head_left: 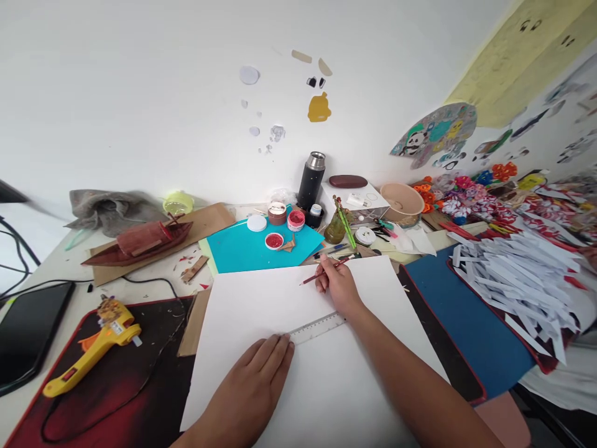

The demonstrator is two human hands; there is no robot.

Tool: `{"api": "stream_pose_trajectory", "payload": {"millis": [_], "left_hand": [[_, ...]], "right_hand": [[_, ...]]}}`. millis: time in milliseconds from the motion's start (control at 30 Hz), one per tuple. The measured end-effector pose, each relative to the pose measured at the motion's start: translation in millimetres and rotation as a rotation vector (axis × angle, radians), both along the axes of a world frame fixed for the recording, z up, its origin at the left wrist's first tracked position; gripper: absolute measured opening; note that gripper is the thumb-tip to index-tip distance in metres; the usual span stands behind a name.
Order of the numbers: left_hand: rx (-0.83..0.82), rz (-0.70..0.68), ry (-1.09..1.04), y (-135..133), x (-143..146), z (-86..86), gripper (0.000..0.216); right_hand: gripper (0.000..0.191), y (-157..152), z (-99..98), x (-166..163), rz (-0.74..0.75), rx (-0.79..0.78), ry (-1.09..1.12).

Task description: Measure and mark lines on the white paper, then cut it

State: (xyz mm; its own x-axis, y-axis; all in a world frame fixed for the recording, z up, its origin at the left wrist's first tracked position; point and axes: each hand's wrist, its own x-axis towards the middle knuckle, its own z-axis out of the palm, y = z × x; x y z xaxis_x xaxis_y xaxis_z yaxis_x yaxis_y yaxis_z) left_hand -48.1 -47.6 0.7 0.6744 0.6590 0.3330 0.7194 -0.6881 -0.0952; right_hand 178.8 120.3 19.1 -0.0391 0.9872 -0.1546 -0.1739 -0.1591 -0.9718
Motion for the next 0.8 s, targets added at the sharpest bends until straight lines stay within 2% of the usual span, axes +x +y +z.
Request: {"api": "stream_pose_trajectory", "payload": {"millis": [300, 533, 800], "left_hand": [[0.018, -0.022, -0.054, 2.5, -1.8, -0.3, 0.046], [0.006, -0.018, -0.066, -0.2, -0.6, -7.4, 0.047], [-0.007, -0.018, -0.09, 1.3, -2.6, -7.6, 0.047]], "right_hand": [[0.068, -6.6, 8.4, -1.3, -0.05, 0.013, -0.021], [0.065, -37.1, 14.0, -15.1, 0.116, -0.016, -0.086], [0.065, -45.6, 8.3, -25.9, 0.171, -0.022, -0.157]]}}
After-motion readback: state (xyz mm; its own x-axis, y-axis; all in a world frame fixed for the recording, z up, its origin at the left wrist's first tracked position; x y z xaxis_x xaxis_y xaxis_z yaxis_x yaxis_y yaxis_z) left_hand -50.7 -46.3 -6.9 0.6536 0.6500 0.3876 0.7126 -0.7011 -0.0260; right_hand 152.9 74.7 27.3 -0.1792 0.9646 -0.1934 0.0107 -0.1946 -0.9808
